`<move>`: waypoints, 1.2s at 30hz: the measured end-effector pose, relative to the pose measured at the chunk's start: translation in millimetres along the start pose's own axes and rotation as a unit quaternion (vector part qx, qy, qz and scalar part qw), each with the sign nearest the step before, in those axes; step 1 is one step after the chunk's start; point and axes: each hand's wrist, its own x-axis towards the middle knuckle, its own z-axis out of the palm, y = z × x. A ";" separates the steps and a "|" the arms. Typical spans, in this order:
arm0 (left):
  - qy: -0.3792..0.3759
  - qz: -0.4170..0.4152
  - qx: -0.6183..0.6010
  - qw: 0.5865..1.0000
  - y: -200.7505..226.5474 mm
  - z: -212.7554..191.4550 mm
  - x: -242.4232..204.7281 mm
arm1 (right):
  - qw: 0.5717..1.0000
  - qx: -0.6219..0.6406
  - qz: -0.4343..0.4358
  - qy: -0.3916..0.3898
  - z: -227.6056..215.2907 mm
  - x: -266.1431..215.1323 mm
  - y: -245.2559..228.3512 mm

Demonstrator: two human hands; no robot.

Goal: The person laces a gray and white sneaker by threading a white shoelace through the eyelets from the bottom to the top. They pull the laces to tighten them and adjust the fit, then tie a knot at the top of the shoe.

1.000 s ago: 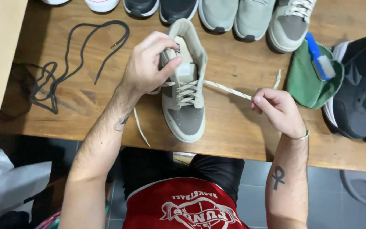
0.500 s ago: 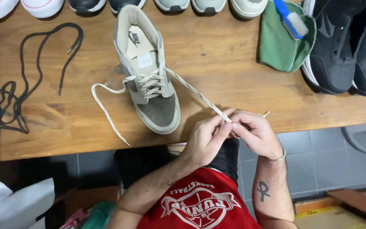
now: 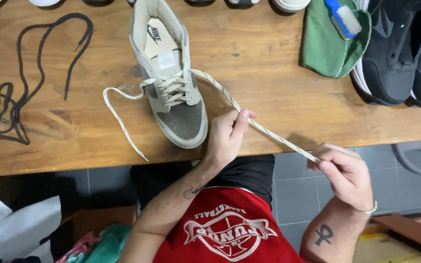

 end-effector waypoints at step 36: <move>-0.117 0.015 -0.027 0.993 5.1 -4.3 -2.5 | 0.996 -0.045 0.070 0.015 51.1 64.5 -23.6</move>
